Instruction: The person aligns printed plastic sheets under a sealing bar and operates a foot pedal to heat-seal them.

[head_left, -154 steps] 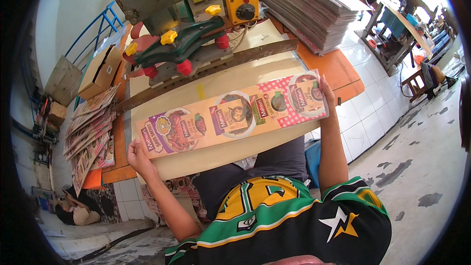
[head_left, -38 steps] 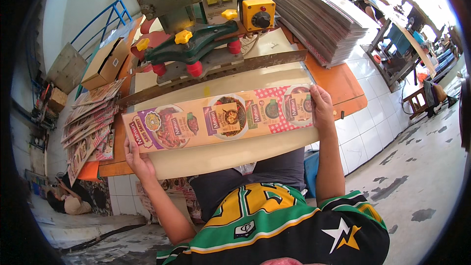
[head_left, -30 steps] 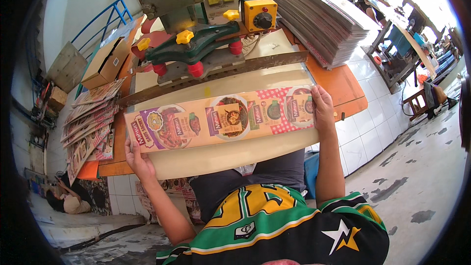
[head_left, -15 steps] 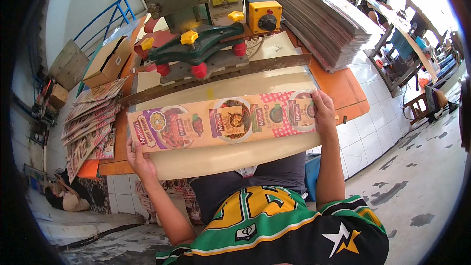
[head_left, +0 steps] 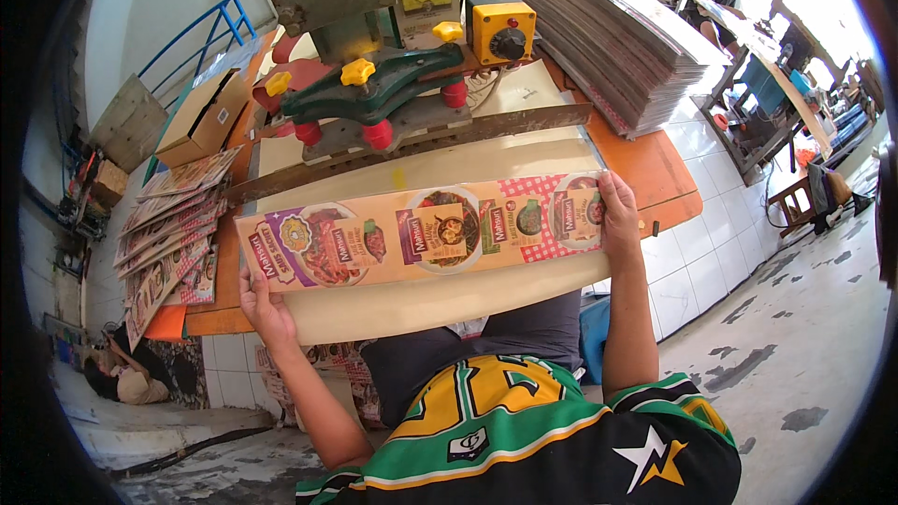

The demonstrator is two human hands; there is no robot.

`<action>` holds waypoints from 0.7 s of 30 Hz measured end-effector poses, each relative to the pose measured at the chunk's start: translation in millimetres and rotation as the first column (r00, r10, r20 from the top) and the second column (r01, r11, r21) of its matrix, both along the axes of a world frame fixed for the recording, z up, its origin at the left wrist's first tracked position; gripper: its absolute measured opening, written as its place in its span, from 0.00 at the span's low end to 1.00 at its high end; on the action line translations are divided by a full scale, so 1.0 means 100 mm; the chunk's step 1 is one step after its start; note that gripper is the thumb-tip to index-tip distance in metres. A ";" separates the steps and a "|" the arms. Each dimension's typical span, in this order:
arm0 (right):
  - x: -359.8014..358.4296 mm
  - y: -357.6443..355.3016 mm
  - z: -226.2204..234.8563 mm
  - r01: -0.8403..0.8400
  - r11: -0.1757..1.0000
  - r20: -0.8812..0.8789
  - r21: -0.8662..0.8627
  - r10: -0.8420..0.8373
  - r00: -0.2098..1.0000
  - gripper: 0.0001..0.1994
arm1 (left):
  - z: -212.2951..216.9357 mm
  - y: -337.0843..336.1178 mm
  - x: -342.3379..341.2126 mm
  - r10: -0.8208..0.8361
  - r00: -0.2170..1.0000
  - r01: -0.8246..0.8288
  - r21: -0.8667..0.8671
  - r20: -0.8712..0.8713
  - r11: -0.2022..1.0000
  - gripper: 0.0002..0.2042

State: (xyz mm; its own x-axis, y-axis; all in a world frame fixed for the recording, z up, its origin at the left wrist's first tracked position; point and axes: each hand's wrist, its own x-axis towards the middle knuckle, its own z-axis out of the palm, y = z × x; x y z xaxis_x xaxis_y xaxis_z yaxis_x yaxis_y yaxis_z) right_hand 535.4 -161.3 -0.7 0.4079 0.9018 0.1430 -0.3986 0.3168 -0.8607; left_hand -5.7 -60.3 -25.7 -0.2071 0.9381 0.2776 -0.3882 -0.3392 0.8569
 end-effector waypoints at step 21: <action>0.28 0.16 -0.08 -0.023 0.988 0.250 0.150 -0.016 0.968 0.11 | -0.14 0.07 -0.05 0.127 0.992 -0.127 0.000 0.003 0.992 0.09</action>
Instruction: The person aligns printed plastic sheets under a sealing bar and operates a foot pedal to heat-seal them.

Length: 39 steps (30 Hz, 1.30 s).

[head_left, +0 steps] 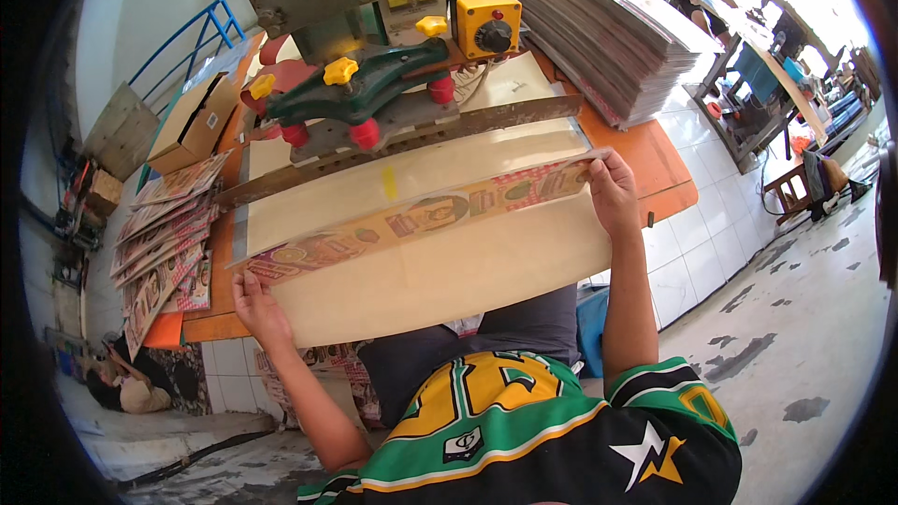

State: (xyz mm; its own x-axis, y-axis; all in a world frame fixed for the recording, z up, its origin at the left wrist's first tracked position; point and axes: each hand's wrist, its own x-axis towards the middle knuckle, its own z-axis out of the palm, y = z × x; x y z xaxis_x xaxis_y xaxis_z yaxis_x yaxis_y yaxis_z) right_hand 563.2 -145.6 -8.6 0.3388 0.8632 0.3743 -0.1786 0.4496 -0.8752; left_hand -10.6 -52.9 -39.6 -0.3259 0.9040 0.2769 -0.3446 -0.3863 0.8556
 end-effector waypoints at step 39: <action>-0.63 -0.19 0.17 0.055 0.979 -0.143 -0.195 -0.083 0.986 0.10 | 0.21 -0.59 0.44 -0.030 0.884 0.108 -0.141 0.467 0.984 0.17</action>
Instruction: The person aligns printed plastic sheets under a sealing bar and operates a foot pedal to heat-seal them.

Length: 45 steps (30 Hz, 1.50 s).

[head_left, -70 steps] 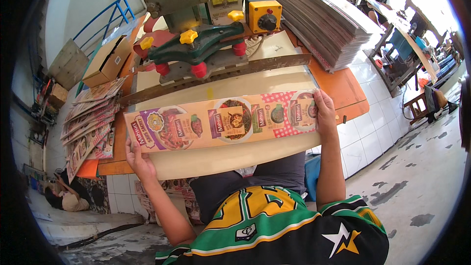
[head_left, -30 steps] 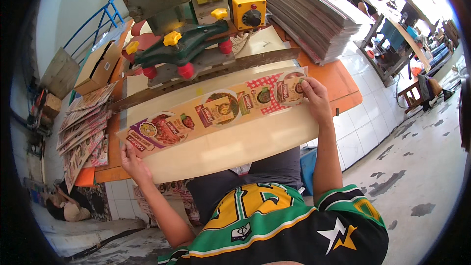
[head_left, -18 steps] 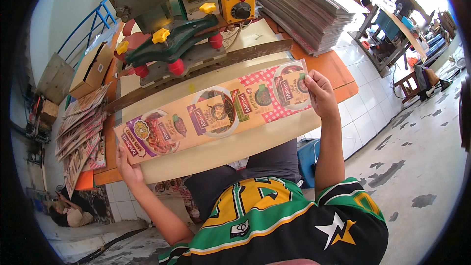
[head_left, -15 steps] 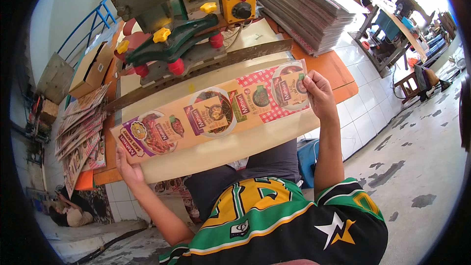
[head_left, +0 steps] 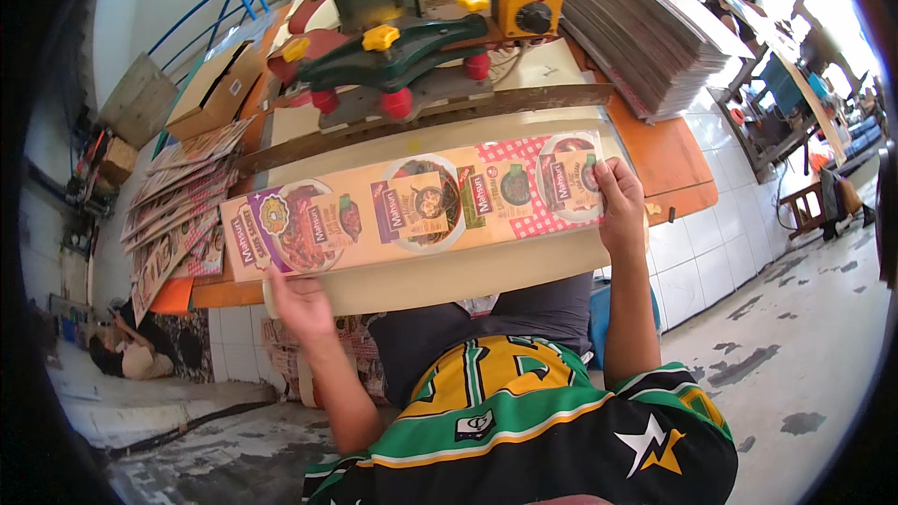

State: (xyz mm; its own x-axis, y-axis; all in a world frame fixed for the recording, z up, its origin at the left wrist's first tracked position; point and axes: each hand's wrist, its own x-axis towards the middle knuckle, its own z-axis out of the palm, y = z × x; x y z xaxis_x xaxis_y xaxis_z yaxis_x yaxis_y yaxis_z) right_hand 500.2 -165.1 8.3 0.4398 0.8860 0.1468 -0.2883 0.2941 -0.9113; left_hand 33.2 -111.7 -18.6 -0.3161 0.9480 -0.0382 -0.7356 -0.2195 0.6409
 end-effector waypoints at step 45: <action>-0.39 -0.10 -0.09 -0.190 0.974 0.314 -0.122 0.220 0.924 0.11 | 0.86 2.71 -2.80 -0.015 0.727 -0.284 -0.321 -0.686 0.904 0.10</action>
